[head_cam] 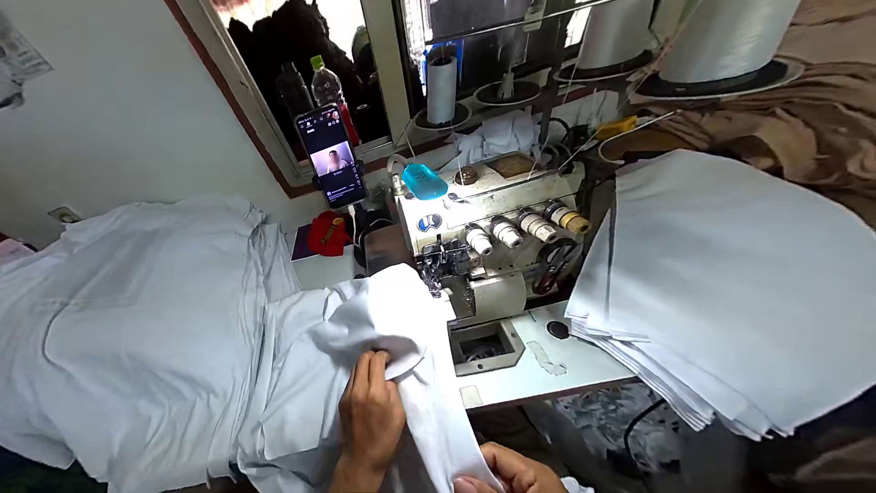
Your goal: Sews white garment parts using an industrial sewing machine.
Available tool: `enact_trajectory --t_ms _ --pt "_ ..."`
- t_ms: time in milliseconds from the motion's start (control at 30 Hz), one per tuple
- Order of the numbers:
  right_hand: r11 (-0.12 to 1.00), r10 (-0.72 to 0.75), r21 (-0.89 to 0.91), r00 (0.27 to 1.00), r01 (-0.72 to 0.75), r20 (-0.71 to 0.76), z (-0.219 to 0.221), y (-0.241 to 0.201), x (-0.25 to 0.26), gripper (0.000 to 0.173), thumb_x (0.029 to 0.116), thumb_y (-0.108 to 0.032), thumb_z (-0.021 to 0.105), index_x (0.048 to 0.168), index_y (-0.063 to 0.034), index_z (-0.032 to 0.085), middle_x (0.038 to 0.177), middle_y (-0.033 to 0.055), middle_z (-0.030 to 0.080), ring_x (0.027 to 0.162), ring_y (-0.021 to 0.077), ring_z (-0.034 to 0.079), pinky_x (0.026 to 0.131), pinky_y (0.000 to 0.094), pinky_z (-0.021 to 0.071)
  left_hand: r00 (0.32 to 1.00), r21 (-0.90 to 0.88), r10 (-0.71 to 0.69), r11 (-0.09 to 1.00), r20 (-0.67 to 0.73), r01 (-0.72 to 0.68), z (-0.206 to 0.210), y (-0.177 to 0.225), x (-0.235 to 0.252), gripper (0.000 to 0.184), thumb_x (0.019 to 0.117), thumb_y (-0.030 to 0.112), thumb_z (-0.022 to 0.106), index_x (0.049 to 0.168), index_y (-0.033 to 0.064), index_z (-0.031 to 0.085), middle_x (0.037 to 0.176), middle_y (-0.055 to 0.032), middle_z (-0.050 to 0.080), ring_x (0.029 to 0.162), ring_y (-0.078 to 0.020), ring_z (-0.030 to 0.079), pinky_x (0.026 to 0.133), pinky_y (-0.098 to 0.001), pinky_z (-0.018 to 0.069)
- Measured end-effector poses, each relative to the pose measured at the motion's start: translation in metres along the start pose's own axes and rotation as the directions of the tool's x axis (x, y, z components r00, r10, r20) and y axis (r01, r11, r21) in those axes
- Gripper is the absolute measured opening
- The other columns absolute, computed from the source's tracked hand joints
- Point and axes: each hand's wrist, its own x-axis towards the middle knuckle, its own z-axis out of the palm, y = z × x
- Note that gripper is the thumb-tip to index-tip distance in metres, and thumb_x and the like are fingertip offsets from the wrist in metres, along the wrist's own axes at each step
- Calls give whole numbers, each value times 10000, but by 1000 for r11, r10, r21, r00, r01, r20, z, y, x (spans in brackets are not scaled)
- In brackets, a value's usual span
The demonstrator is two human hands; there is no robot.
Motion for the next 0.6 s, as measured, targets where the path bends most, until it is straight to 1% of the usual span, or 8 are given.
enact_trajectory --t_ms 67,133,167,200,300,400,500,600 --pt "994 11 -112 1000 -9 18 -16 8 19 189 931 -175 739 1023 -10 726 819 54 725 722 124 686 703 354 584 1000 -57 -20 998 -12 19 -9 -12 -6 208 865 -6 569 978 -1 744 950 -110 752 857 -207 746 764 -347 620" --pt "979 -30 -202 999 23 -29 -26 12 53 290 944 -283 719 1137 -67 733 915 28 749 807 121 714 768 359 609 996 -157 -86 984 10 87 -31 -11 -6 193 951 28 568 1007 -15 747 937 -102 762 861 -150 746 810 -299 611" --pt "976 -49 -215 997 35 -57 -28 9 73 320 966 -337 679 1167 -92 729 933 8 742 818 108 706 769 347 606 994 -180 -106 978 8 106 -44 -4 -2 203 987 69 565 1003 -18 748 918 -95 759 855 -110 736 817 -256 598" --pt "980 -37 -196 996 20 -85 -28 2 90 333 986 -370 642 1147 -94 735 891 1 719 780 104 678 739 341 583 995 -183 -102 978 5 102 -58 7 3 221 1009 106 560 987 -16 743 889 -85 750 835 -70 719 807 -212 582" --pt "994 14 -101 987 -31 -161 -24 -14 120 280 995 -364 643 901 -121 746 689 -39 643 591 55 593 577 259 511 996 -183 -16 983 84 31 -99 55 23 245 1019 192 603 928 -2 721 808 -70 721 737 -39 680 697 -174 557" --pt "995 -46 -95 973 25 -227 -27 -9 114 199 952 -339 691 918 -155 762 669 -77 643 570 23 572 544 218 473 981 -156 -3 987 193 34 -116 93 30 219 942 210 729 938 -8 745 780 -100 697 678 -114 659 608 -236 545" --pt "995 -102 -47 949 92 -298 -25 -3 105 182 943 -312 689 938 -141 750 678 -72 657 580 24 590 538 191 475 984 -156 24 988 174 4 -116 108 33 186 980 139 659 928 -20 741 741 -90 645 664 -87 613 611 -179 511" --pt "993 -115 -23 925 114 -362 -17 -5 103 162 954 -280 677 942 -138 755 686 -80 670 583 8 603 536 172 491 985 -145 41 989 169 -17 -111 117 44 210 996 135 633 930 -35 737 735 -85 629 656 -68 589 605 -156 491"
